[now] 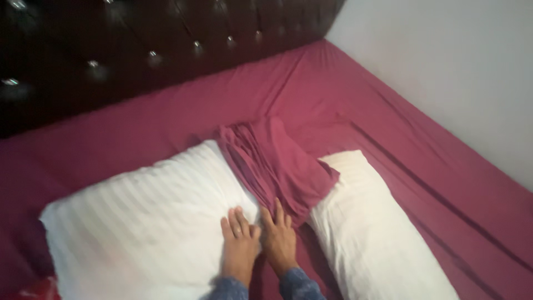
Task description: The person slides a white pillow into a burgundy pillowcase, adjusting the edges and smoothing the fabric by hand on a bed.
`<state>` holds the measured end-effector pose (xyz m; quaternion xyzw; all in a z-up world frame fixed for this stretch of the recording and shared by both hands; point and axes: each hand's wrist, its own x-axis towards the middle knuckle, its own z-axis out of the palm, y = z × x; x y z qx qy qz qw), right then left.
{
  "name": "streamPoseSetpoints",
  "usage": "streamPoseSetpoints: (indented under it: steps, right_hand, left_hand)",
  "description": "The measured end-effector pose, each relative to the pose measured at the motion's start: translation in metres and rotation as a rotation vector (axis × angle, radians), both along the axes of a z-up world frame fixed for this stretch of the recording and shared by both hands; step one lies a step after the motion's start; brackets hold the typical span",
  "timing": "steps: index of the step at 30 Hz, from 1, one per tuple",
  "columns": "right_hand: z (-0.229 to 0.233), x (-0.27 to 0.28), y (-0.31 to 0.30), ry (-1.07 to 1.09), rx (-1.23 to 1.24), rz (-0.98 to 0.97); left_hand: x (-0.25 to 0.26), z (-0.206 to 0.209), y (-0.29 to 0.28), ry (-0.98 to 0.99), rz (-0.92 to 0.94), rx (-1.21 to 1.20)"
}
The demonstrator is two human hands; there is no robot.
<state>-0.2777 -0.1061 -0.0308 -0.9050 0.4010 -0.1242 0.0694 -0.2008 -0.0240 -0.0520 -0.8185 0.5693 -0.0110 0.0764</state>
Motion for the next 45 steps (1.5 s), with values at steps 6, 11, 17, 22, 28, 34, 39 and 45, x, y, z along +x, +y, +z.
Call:
streamPoseSetpoints:
  steps: [6,11,17,22,28,34,39,45]
  right_hand:
    - [0.003,-0.005,-0.013,-0.017,-0.042,0.073]
    - [0.001,-0.009,-0.029,-0.021,-0.035,0.102]
    - [0.014,-0.015,-0.038,0.06,-0.027,0.095]
    - [0.005,-0.022,-0.042,0.016,-0.115,0.124]
    - [0.014,-0.016,-0.032,-0.015,-0.137,0.144]
    - [0.031,0.029,-0.018,-0.242,0.015,0.353]
    - [0.04,0.078,-0.021,-0.203,-0.005,0.359]
    - [0.044,0.115,-0.041,-0.071,-0.044,0.363]
  left_hand:
    - [-0.01,0.006,-0.016,-0.229,0.093,-0.137]
    - [0.005,0.022,-0.009,-0.035,-0.067,-0.182]
    - [0.031,0.061,0.014,0.314,-0.242,-0.06]
    - [0.036,0.07,0.03,0.285,-0.288,-0.059]
    - [0.045,0.067,0.047,0.365,-0.246,-0.014]
    - [0.075,0.075,0.05,0.582,-0.082,-0.159]
    - [0.095,0.105,0.04,0.464,0.076,-0.14]
    - [0.114,0.112,0.015,0.465,0.237,-0.032]
